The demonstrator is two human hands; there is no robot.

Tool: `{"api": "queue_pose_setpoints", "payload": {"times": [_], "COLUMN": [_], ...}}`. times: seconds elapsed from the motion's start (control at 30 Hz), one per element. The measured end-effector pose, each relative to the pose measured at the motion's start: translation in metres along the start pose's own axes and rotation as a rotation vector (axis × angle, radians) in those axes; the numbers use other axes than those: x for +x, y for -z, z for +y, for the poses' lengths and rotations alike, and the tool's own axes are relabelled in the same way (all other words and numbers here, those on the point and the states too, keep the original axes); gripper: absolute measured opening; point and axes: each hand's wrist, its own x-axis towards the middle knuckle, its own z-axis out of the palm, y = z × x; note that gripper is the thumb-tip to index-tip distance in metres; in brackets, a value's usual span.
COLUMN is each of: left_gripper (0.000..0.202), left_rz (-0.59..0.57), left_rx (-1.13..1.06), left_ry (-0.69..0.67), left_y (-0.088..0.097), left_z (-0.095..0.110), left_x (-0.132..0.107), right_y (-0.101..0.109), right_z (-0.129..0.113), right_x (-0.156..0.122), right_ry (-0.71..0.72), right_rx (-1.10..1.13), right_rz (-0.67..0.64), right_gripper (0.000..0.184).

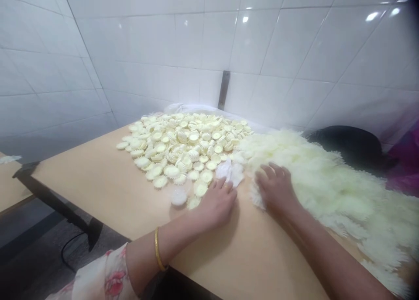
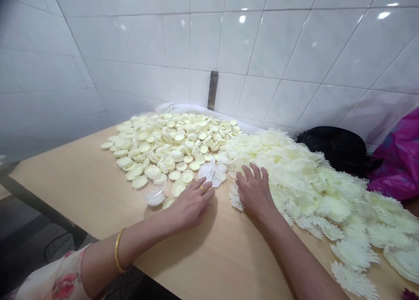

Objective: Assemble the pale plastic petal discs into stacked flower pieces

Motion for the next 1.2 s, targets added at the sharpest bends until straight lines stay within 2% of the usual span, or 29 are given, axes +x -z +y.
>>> {"api": "queue_pose_setpoints", "payload": {"times": [0.07,0.13,0.23,0.33,0.47,0.57,0.67,0.73,0.9,1.07,1.2], "left_gripper": [0.031,0.032,0.03,0.03,0.028,0.02,0.02,0.021,0.02,0.019,0.021], "left_rz": [-0.006,-0.015,-0.01,-0.002,0.027,-0.011,-0.067,-0.069,-0.011,0.065,0.109], "left_rx": [0.016,0.043,0.096,0.101,0.037,-0.007,-0.041,-0.064,-0.105,-0.059,-0.082], "left_ry": [0.024,0.046,0.035,0.015,-0.026,-0.098,-0.115,-0.099,-0.069,-0.079,-0.036], "left_y": [-0.006,-0.01,-0.011,-0.004,0.012,0.019,0.021,0.02,0.017,0.016,0.019], "left_z": [-0.005,-0.012,-0.02,-0.019,-0.006,0.005,0.007,0.005,-0.001,-0.001,0.0], "left_x": [0.004,0.009,0.011,0.006,-0.012,-0.035,-0.058,-0.069,-0.076,-0.078,-0.084], "right_y": [-0.002,-0.007,-0.014,-0.012,0.005,0.019,0.027,0.03,0.03,0.035,0.04], "right_z": [-0.012,-0.021,-0.02,-0.01,-0.006,-0.02,-0.044,-0.06,-0.088,-0.09,-0.094], "right_x": [0.011,0.019,0.025,0.026,0.027,0.028,0.028,0.028,0.026,0.02,0.02], "right_ry": [0.056,0.088,0.026,-0.052,-0.067,-0.031,0.037,0.098,0.114,0.2,0.225], "right_rx": [0.024,0.01,-0.042,-0.06,0.004,0.223,0.45,0.52,0.403,0.402,0.458], "right_rz": [-0.018,-0.097,-0.166,-0.153,-0.063,-0.01,-0.048,-0.072,-0.082,-0.121,-0.046], "right_gripper": [0.037,0.041,0.038,0.034,0.024,0.02,0.021,0.021,0.023,0.023,0.023]}}
